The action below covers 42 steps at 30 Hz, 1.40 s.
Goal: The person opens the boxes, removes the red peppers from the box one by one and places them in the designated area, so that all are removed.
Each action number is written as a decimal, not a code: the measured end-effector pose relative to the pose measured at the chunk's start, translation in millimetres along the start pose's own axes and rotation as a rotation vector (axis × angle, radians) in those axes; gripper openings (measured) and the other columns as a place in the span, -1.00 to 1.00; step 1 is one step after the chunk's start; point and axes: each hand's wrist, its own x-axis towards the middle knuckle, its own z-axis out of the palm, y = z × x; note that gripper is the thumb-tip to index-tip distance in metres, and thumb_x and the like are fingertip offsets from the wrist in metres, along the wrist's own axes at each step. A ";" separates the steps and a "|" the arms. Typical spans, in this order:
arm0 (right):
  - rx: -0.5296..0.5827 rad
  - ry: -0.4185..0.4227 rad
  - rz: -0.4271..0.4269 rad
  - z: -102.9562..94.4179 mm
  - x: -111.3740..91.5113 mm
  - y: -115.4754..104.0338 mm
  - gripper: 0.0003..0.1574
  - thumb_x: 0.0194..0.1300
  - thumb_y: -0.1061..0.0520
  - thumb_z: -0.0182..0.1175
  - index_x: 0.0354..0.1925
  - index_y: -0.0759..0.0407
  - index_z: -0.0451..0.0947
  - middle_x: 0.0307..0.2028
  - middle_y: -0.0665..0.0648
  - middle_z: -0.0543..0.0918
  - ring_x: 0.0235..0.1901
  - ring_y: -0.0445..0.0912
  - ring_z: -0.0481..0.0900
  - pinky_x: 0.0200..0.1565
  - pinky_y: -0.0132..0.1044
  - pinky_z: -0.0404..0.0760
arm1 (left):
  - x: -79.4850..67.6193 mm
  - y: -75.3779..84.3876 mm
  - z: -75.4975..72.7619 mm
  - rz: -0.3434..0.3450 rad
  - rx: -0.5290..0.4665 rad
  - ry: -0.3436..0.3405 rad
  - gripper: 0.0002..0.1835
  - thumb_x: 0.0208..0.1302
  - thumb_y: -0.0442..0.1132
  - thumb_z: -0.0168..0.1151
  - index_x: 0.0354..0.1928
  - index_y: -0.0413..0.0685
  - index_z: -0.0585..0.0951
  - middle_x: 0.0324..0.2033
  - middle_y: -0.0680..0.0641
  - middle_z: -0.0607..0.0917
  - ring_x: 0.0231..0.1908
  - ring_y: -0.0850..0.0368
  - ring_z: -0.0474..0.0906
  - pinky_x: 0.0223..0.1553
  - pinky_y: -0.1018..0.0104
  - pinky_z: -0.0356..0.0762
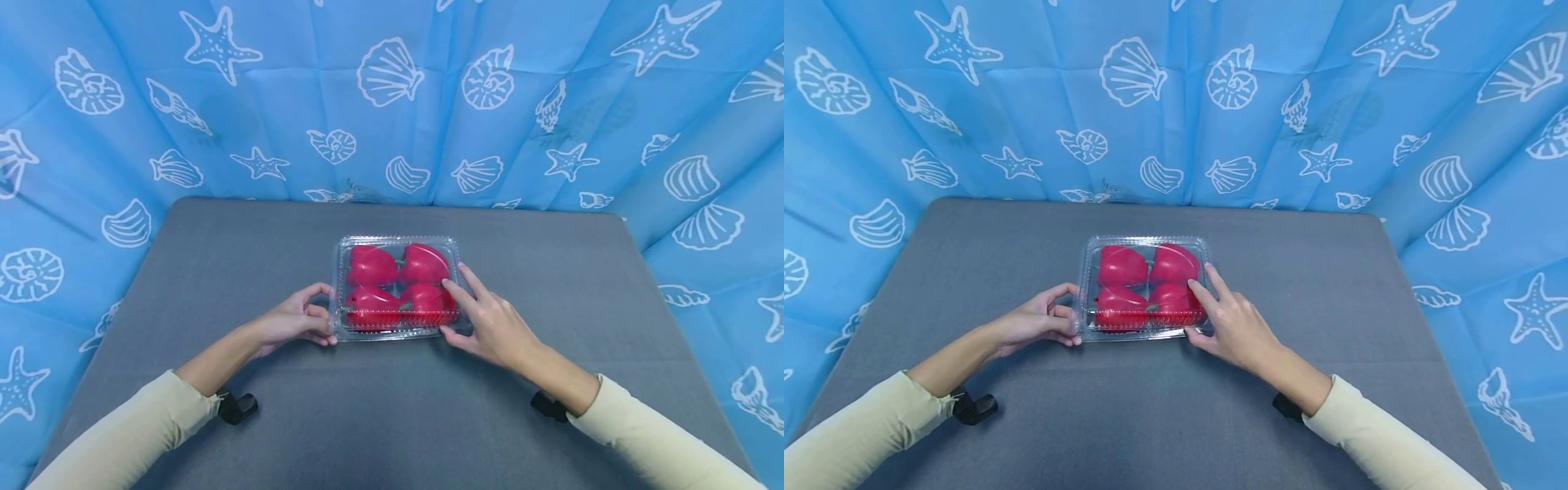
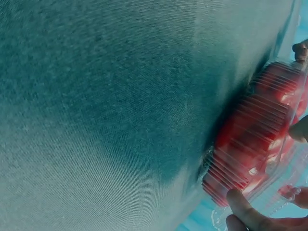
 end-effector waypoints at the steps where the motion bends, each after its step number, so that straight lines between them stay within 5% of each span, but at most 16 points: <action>1: 0.012 -0.006 0.004 -0.5 0.0 0.2 0.02 -0.08 -0.05 0.58 0.31 0.21 0.43 0.38 0.37 0.31 -0.51 -0.08 0.56 -0.47 -0.36 0.61 | -0.4 0.1 0.0 0.000 0.001 0.002 -0.39 0.24 -0.42 0.23 0.28 -0.19 0.19 -0.23 -0.36 0.68 -0.27 -0.05 0.72 -0.13 0.08 0.68; 15: 0.074 -0.039 0.038 -4.2 4.2 0.2 -0.11 -0.07 0.11 0.56 0.24 0.26 0.49 0.37 0.35 0.31 -0.64 -0.25 0.39 -0.60 -0.53 0.39 | -1.4 2.3 3.8 0.005 -0.009 0.056 -0.33 0.28 -0.42 0.21 0.37 -0.11 0.16 -0.30 -0.22 0.71 -0.32 -0.02 0.72 -0.21 0.15 0.70; 21: 0.080 -0.054 0.060 -4.5 8.4 -1.7 -0.12 -0.06 0.19 0.52 0.25 0.28 0.43 0.37 0.38 0.28 -0.59 -0.20 0.47 -0.57 -0.53 0.46 | -4.1 3.9 4.4 0.036 -0.006 0.026 -0.15 0.30 -0.45 0.20 0.52 -0.05 -0.01 -0.25 -0.32 0.70 -0.32 -0.01 0.72 -0.18 0.13 0.70; 30: 0.067 -0.089 0.097 -4.5 10.7 -3.7 -0.10 -0.07 0.30 0.43 0.28 0.27 0.36 0.39 0.40 0.22 -0.45 -0.03 0.57 -0.47 -0.36 0.63 | -3.1 3.5 6.0 0.043 -0.001 0.030 -0.15 0.28 -0.45 0.21 0.51 -0.05 0.01 -0.23 -0.37 0.69 -0.32 -0.03 0.72 -0.18 0.10 0.70; 42: 0.082 -0.126 0.083 -8.3 11.7 -5.4 -0.06 -0.07 0.36 0.41 0.31 0.31 0.31 0.41 0.42 0.16 -0.35 0.02 0.60 -0.44 -0.41 0.61 | -3.8 5.1 5.6 0.028 0.000 0.032 -0.14 0.28 -0.45 0.21 0.52 -0.05 0.00 -0.19 -0.41 0.68 -0.31 -0.04 0.73 -0.17 0.09 0.70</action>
